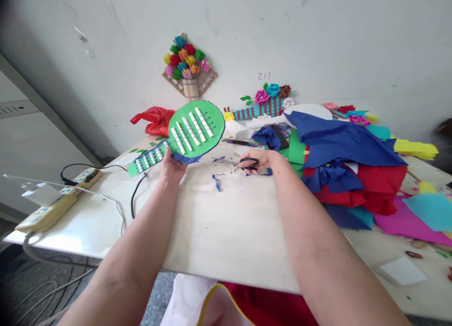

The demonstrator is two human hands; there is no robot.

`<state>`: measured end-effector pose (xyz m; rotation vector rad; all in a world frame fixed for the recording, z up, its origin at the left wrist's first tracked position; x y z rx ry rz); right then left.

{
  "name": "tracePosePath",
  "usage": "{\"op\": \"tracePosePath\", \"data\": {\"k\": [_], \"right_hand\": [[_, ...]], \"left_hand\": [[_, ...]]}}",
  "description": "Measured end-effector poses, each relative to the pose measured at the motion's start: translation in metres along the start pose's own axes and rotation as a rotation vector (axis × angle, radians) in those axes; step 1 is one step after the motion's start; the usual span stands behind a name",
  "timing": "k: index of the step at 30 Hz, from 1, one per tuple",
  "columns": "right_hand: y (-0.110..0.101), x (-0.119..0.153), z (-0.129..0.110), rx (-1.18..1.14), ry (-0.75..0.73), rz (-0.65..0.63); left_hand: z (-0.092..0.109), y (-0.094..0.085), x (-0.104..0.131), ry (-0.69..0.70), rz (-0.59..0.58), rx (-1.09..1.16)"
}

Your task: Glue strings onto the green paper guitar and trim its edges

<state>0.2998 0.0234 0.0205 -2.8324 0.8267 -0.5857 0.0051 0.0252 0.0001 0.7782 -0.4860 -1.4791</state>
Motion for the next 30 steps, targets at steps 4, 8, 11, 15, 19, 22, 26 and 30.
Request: {"op": "tracePosePath", "data": {"k": [4, 8, 11, 15, 19, 22, 26, 30], "right_hand": [[0.009, -0.006, -0.013, 0.054, -0.001, -0.004], [0.016, -0.010, -0.021, 0.080, -0.011, 0.014], [0.017, -0.014, -0.021, 0.059, -0.046, -0.009], [0.016, -0.019, -0.018, 0.032, -0.061, -0.058], [0.020, -0.021, -0.021, 0.043, -0.049, -0.064], [0.023, -0.021, -0.024, 0.041, -0.051, -0.054], [0.025, -0.022, -0.025, 0.032, -0.070, -0.072], [0.024, -0.024, -0.023, 0.031, -0.075, -0.098]], "left_hand": [[0.000, -0.001, 0.000, 0.009, 0.027, -0.038], [0.000, 0.001, 0.001, 0.001, 0.015, -0.039], [-0.001, 0.002, 0.002, -0.016, -0.011, -0.038], [-0.001, 0.004, 0.003, -0.026, -0.037, -0.024], [-0.002, 0.006, 0.006, -0.045, -0.033, -0.038], [-0.004, 0.007, 0.006, -0.058, -0.031, -0.057], [-0.004, 0.007, 0.005, -0.054, -0.042, -0.048], [-0.005, 0.007, 0.005, -0.069, -0.041, -0.051]]}}
Point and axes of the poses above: each hand's wrist, its own x-axis away from the middle knuckle, its own y-axis out of the palm, z = x × y, the point moved 2 cm from there along -x, towards the middle knuckle, and after that the axes turned 9 degrees about -z, right-handed, at the moved point
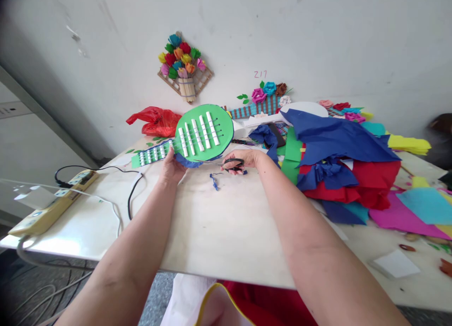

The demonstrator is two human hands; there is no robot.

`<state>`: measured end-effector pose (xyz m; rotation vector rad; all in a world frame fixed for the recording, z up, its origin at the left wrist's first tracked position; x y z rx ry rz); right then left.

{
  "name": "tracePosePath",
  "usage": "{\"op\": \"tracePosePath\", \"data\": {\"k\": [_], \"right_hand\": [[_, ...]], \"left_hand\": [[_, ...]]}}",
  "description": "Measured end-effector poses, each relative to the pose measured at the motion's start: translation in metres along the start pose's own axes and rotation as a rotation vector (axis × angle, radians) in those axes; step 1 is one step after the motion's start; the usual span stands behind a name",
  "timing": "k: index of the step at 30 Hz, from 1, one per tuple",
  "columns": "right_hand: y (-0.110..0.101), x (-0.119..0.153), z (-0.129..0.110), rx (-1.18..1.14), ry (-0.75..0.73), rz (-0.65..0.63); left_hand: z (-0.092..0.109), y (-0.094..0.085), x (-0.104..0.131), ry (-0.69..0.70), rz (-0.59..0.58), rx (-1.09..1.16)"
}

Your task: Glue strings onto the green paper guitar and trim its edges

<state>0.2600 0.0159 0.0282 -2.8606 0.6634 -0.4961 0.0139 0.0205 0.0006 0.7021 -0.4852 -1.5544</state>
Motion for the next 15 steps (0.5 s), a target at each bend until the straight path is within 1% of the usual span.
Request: {"op": "tracePosePath", "data": {"k": [5, 8, 11, 15], "right_hand": [[-0.0012, -0.0042, 0.0048, -0.027, -0.009, -0.015], [-0.0016, -0.0060, 0.0063, -0.037, -0.023, -0.008], [0.0003, -0.0068, 0.0046, -0.056, -0.044, -0.012], [0.0054, -0.0084, -0.0006, -0.049, -0.054, -0.025]], "left_hand": [[-0.0007, 0.0006, 0.0001, -0.006, -0.034, -0.005], [-0.0008, 0.0015, 0.0003, -0.019, -0.029, -0.004], [-0.0012, 0.0017, 0.0002, -0.035, -0.013, -0.020], [-0.0021, 0.0003, -0.0014, -0.017, -0.054, -0.011]]}}
Point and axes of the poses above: each hand's wrist, its own x-axis away from the middle knuckle, its own y-axis out of the palm, z = x × y, the point moved 2 cm from there along -x, towards the middle knuckle, and after that the axes turned 9 degrees about -z, right-handed, at the moved point
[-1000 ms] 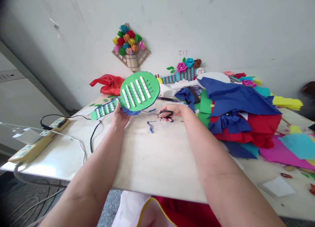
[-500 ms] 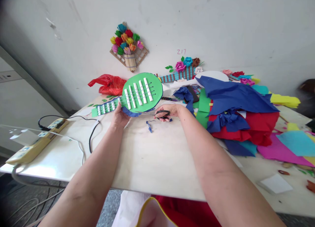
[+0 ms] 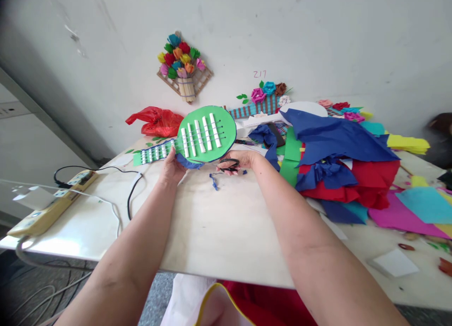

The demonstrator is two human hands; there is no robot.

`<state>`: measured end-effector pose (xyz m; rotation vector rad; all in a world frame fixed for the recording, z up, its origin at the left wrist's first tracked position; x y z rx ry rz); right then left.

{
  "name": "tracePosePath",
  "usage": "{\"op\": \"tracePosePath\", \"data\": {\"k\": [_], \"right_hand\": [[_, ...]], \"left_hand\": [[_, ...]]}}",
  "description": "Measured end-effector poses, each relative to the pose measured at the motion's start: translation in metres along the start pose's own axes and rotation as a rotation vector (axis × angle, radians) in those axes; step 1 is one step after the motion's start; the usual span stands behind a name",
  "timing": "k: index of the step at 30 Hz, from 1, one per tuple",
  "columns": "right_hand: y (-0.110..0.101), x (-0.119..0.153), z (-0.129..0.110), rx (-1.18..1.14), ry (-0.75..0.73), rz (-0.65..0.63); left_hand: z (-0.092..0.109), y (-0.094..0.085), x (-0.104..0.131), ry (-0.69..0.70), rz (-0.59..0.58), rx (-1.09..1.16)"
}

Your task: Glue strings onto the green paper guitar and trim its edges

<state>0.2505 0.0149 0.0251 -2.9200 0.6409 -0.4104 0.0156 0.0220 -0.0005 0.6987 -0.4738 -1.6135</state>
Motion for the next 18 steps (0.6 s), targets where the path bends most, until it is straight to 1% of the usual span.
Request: {"op": "tracePosePath", "data": {"k": [4, 9, 12, 18], "right_hand": [[0.0030, -0.0022, -0.0029, 0.017, -0.016, 0.021], [0.0028, -0.0022, -0.0023, -0.003, -0.002, 0.054], [0.0017, -0.0025, -0.0002, -0.018, 0.015, 0.044], [-0.0009, -0.0046, 0.0044, -0.036, 0.027, 0.030]], "left_hand": [[-0.0004, -0.0016, -0.0004, 0.010, -0.011, 0.002], [0.0006, -0.0004, 0.0009, 0.023, -0.009, -0.042], [0.0008, -0.0006, 0.0009, 0.023, -0.006, -0.056], [0.0011, -0.0014, 0.0003, 0.025, -0.026, -0.011]]}}
Point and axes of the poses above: each hand's wrist, its own x-axis away from the middle knuckle, its own y-axis out of the palm, z = x × y, the point moved 2 cm from there along -x, towards the middle knuckle, and after that the axes turned 9 degrees about -z, right-handed, at the moved point
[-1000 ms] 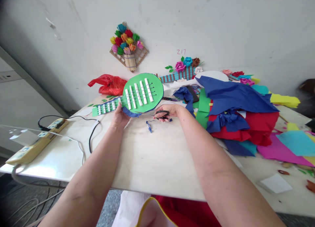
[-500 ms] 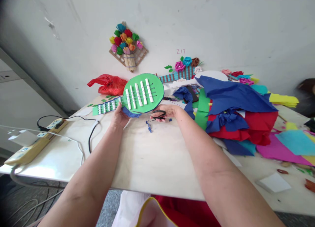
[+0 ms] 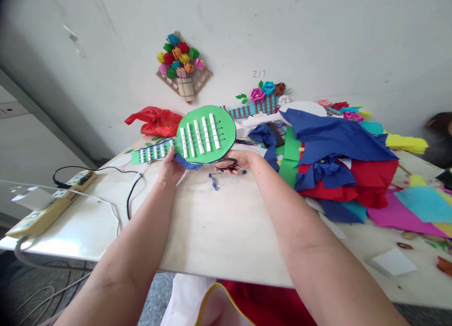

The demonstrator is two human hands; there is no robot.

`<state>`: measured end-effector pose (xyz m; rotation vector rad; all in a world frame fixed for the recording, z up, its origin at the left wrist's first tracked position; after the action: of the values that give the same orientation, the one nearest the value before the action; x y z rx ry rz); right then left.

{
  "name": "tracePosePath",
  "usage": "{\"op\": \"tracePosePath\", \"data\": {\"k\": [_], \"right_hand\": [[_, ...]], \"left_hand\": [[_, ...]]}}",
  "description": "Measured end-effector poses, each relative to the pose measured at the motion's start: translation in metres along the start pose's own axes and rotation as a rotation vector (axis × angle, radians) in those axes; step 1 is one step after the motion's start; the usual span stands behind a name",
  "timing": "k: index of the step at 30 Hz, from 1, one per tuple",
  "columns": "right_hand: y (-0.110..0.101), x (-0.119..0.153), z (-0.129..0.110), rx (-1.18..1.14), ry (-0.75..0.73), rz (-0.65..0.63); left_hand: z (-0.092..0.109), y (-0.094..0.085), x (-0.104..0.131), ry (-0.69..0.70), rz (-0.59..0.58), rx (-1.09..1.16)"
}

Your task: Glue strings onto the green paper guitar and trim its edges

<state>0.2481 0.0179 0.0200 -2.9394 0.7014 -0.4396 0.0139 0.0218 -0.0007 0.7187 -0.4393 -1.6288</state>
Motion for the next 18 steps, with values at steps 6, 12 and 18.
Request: {"op": "tracePosePath", "data": {"k": [6, 12, 18], "right_hand": [[-0.0027, -0.0021, 0.0022, 0.028, -0.021, -0.011], [-0.0046, -0.0047, 0.0048, 0.029, -0.037, -0.033], [-0.0035, -0.0026, 0.0059, 0.006, -0.053, -0.059]], "left_hand": [[0.0001, 0.0000, 0.0002, -0.017, 0.004, 0.030], [0.0013, 0.0013, 0.0003, -0.022, -0.019, 0.075], [0.0014, 0.0025, 0.0011, -0.019, 0.001, 0.056]]}}
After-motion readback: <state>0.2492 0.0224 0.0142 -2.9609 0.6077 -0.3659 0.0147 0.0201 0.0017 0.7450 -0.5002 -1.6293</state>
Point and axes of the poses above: each hand's wrist, its own x-axis away from the middle knuckle, its own y-axis out of the palm, z = x × y, the point moved 2 cm from there along -x, towards the middle knuckle, and after that the axes turned 9 degrees about -z, right-handed, at the moved point
